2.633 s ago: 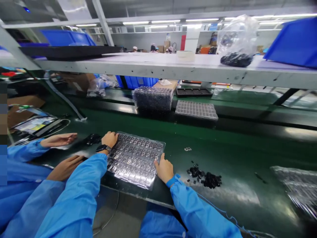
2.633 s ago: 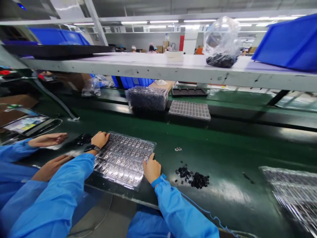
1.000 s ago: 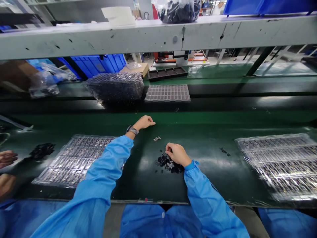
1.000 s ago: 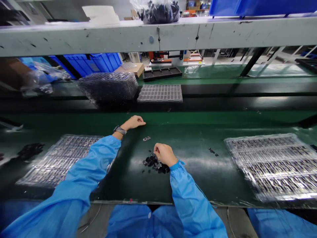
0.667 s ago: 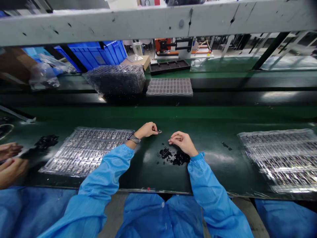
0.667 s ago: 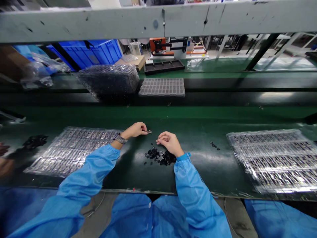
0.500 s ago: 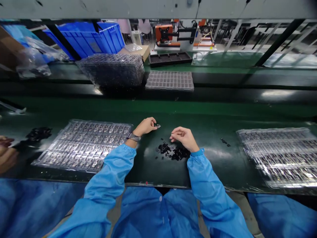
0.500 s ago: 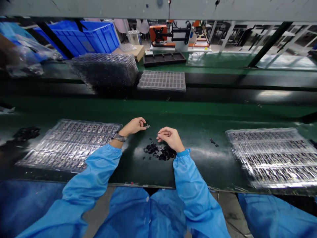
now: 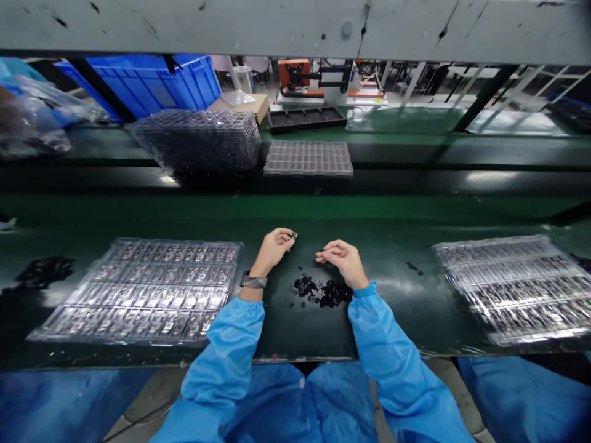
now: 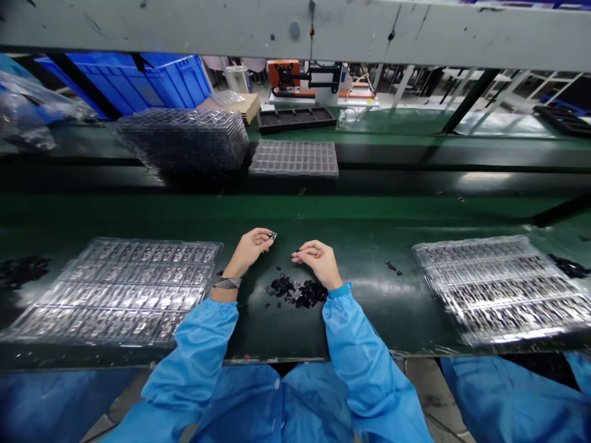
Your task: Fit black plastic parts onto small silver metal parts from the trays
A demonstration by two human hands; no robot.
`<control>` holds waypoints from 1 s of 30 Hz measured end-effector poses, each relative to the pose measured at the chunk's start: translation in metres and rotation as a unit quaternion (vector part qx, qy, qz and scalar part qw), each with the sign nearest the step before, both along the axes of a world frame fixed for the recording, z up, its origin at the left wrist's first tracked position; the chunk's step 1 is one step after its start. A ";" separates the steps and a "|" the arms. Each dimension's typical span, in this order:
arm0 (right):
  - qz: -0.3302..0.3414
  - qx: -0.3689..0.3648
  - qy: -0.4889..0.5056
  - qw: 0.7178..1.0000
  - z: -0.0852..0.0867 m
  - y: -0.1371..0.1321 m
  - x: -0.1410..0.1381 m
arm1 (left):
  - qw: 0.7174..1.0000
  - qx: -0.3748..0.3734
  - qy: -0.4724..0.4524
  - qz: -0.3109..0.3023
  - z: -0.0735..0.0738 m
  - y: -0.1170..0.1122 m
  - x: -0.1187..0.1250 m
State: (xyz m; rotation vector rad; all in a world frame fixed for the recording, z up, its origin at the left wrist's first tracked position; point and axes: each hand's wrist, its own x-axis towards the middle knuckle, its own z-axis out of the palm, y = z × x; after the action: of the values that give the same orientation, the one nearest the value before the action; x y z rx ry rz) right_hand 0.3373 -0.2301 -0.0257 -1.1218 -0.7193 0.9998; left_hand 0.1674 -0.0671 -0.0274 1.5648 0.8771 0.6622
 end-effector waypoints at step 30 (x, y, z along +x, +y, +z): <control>0.035 -0.048 -0.107 0.992 0.000 0.000 0.001 | 0.970 -0.189 -0.105 -0.114 0.002 -0.057 0.012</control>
State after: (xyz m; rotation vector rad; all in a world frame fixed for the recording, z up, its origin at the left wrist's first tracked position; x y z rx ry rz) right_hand 0.3384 -0.2306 -0.0256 -1.3099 -0.8951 0.9902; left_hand 0.1797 -0.1245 -0.0255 1.2030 0.6105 0.4529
